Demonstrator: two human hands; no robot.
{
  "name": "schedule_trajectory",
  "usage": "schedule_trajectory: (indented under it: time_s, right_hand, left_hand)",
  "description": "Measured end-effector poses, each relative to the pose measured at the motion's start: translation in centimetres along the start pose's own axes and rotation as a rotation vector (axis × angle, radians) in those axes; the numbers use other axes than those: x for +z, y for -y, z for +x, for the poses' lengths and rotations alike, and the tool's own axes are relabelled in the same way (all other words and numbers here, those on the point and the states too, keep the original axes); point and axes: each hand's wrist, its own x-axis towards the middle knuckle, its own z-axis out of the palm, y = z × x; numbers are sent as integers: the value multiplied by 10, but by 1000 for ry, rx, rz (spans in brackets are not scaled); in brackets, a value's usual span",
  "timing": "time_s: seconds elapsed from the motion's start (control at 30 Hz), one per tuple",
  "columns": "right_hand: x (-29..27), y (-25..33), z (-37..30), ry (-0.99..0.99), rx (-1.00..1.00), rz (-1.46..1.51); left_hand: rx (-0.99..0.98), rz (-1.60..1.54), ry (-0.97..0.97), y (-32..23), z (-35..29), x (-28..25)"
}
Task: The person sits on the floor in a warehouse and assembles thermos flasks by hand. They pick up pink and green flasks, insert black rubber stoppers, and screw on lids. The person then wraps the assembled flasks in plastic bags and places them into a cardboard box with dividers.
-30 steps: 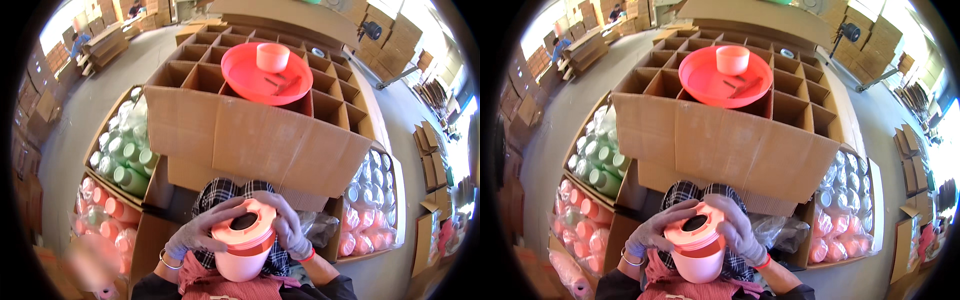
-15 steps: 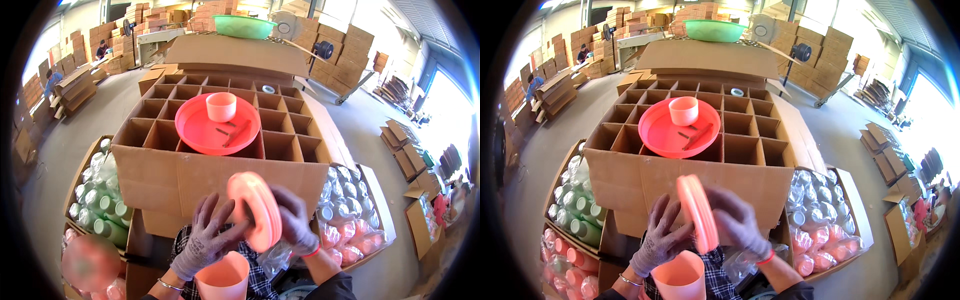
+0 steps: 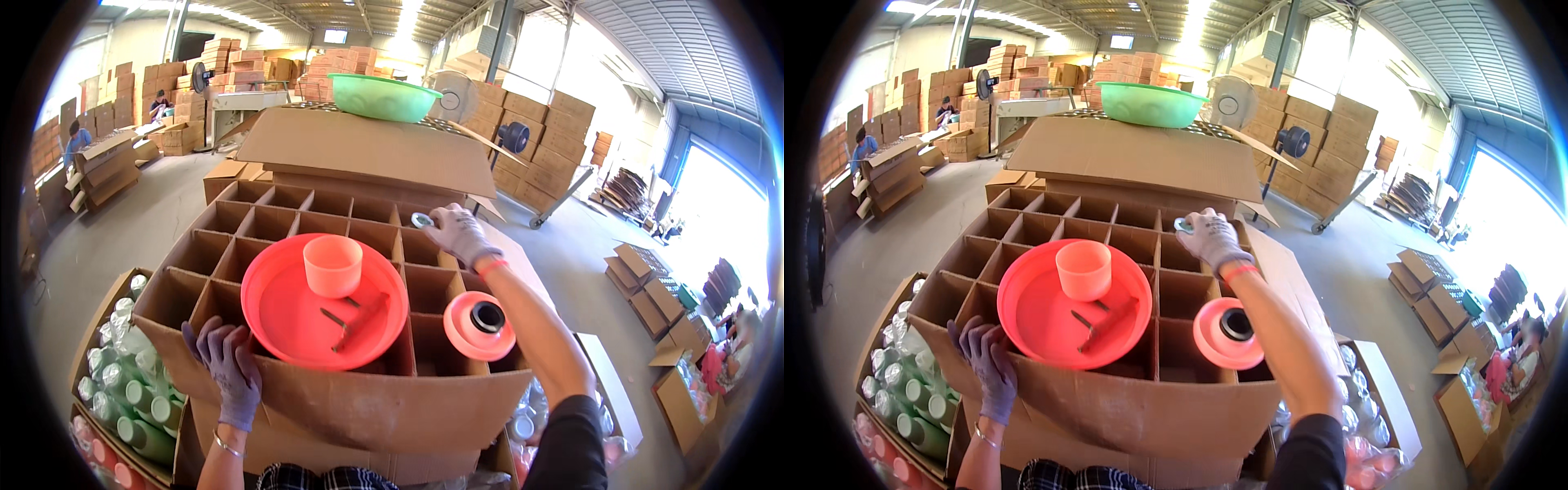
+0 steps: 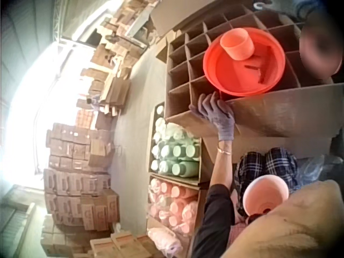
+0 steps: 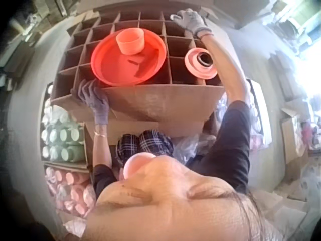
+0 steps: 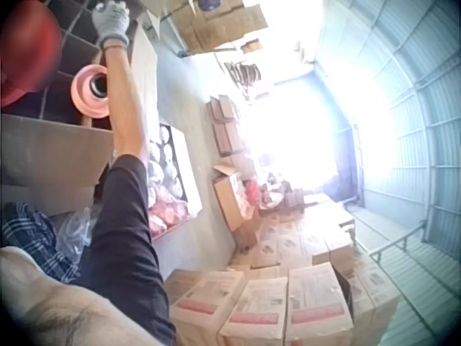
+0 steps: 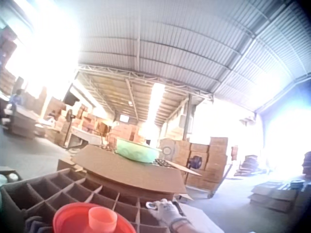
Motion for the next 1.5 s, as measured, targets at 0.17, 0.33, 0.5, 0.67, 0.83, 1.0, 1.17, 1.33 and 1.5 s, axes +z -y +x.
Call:
schedule_trajectory:
  time_s: [0.17,0.33,0.5,0.67,0.83,1.0,1.17,1.33,1.5]
  right_hand:
    - [116,-58,101,50,248,-26]
    - [144,-75,132,270,16,169]
    - [139,-72,113,85,150,204]
    - [73,-55,87,-311,179,181]
    - [-63,-35,40,-630,-69,393]
    - [-161,52,-90,-392,-1,1257]
    - [-172,148,-219,-88,32,1473]
    - [-126,209,-306,-279,-213,1159]
    - [-93,240,-332,-438,-429,864]
  left_hand:
    - [-24,-30,1,1,-3,7]
    - [-45,-10,5,4,-4,10]
    - [-35,-48,1,5,-3,7]
    - [-19,-88,-14,2,-2,3]
    - [-40,-150,-3,5,-2,1]
    - [-139,-391,52,-13,14,-60]
    - [-462,-1422,72,-88,1,-146]
    - [-702,-1762,58,-84,-71,-176]
    - [-985,-1557,292,-63,-112,-182]
